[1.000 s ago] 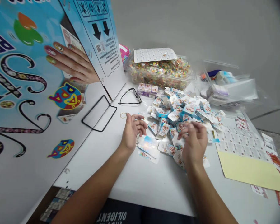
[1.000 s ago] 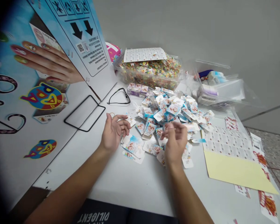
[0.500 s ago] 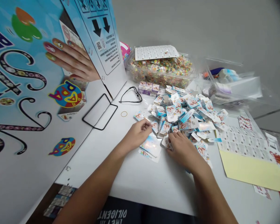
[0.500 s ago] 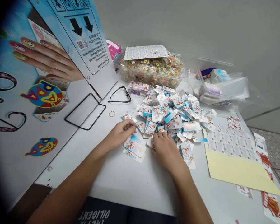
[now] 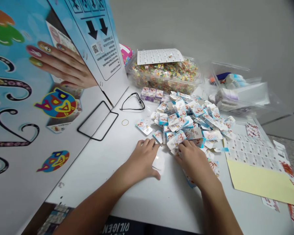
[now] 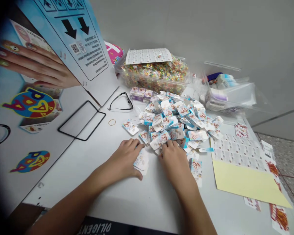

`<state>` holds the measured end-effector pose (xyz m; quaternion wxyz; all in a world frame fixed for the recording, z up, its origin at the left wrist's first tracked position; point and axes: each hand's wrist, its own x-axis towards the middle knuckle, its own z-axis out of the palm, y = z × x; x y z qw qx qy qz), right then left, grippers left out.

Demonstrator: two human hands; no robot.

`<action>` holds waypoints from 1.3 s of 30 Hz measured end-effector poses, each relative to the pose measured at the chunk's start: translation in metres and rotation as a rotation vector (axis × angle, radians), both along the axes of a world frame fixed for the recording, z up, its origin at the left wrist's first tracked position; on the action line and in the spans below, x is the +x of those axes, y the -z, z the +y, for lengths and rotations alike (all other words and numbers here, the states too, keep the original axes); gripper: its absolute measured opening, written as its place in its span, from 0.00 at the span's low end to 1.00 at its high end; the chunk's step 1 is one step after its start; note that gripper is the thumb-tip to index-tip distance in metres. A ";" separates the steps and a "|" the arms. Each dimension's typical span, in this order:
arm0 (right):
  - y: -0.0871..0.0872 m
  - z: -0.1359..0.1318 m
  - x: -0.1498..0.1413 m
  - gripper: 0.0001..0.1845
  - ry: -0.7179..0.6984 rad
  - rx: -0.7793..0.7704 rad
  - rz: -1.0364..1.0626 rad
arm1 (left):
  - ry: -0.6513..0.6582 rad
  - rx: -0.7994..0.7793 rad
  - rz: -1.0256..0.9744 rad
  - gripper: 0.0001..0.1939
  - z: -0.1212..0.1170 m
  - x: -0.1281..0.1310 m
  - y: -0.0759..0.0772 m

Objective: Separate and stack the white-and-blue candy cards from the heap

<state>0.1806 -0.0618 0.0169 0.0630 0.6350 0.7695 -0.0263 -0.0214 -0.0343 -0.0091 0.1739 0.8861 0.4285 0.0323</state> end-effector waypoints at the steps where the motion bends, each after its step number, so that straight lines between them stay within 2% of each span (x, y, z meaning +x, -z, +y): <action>1: -0.001 -0.002 -0.001 0.05 -0.005 0.006 0.005 | 0.008 -0.009 0.015 0.42 0.000 -0.001 -0.001; 6: -0.004 -0.011 -0.005 0.08 -0.016 0.011 0.020 | 0.096 -0.082 0.002 0.26 -0.005 -0.004 -0.011; 8: -0.003 -0.014 -0.008 0.08 -0.026 0.021 0.042 | 0.108 -0.105 -0.002 0.23 -0.008 -0.004 -0.015; 12: 0.006 -0.029 -0.012 0.11 -0.059 0.135 0.166 | 0.113 -0.117 -0.016 0.26 -0.009 -0.003 -0.016; 16: 0.015 -0.059 -0.011 0.15 -0.098 0.246 0.402 | 0.141 -0.084 -0.051 0.29 -0.009 -0.001 -0.011; 20: 0.026 -0.100 -0.009 0.10 -0.018 0.319 0.571 | 0.148 -0.082 -0.067 0.31 -0.009 -0.002 -0.007; 23: 0.041 -0.130 -0.016 0.07 0.067 0.382 0.684 | 0.163 -0.096 -0.117 0.41 -0.012 -0.005 -0.009; 26: 0.058 -0.151 -0.030 0.08 0.167 0.434 0.696 | 0.074 -0.043 -0.246 0.46 -0.021 -0.018 -0.012; 30: 0.066 -0.161 -0.044 0.08 0.233 0.456 0.687 | -0.168 0.065 -0.433 0.30 -0.052 -0.052 -0.002; 32: 0.064 -0.158 -0.047 0.08 0.203 0.434 0.713 | -0.278 0.098 -0.497 0.22 -0.069 -0.070 0.010; 35: 0.061 -0.149 -0.051 0.09 0.145 0.439 0.733 | -0.381 0.135 -0.535 0.16 -0.087 -0.091 0.029; 39: 0.056 -0.127 -0.063 0.09 0.102 0.458 0.716 | -0.420 0.137 -0.575 0.12 -0.093 -0.099 0.038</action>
